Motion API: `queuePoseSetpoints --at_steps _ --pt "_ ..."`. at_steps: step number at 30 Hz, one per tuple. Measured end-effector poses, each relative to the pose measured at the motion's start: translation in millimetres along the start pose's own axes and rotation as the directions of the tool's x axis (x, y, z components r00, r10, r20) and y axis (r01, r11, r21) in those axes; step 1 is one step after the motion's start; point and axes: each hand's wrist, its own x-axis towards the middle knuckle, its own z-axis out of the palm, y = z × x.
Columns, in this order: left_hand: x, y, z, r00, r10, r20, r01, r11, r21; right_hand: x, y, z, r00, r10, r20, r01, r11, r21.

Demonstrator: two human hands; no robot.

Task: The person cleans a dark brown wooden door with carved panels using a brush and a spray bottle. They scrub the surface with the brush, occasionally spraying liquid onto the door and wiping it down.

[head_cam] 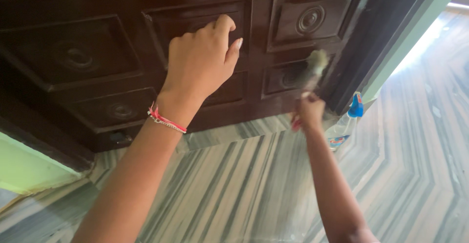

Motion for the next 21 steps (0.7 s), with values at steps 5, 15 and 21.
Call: queuePoseSetpoints --at_steps 5,15,21 --pt "9 9 2 1.000 0.004 -0.018 -0.004 1.000 -0.012 -92 -1 68 0.959 -0.034 0.281 0.112 0.957 -0.267" --pt "20 24 8 1.000 0.016 -0.009 -0.016 1.000 -0.022 -108 -25 26 0.909 0.152 0.388 -0.034 0.955 -0.294" --pt "13 19 7 1.000 0.008 0.026 -0.008 1.000 -0.010 -35 19 -17 0.985 0.029 0.167 -0.035 0.999 0.033"
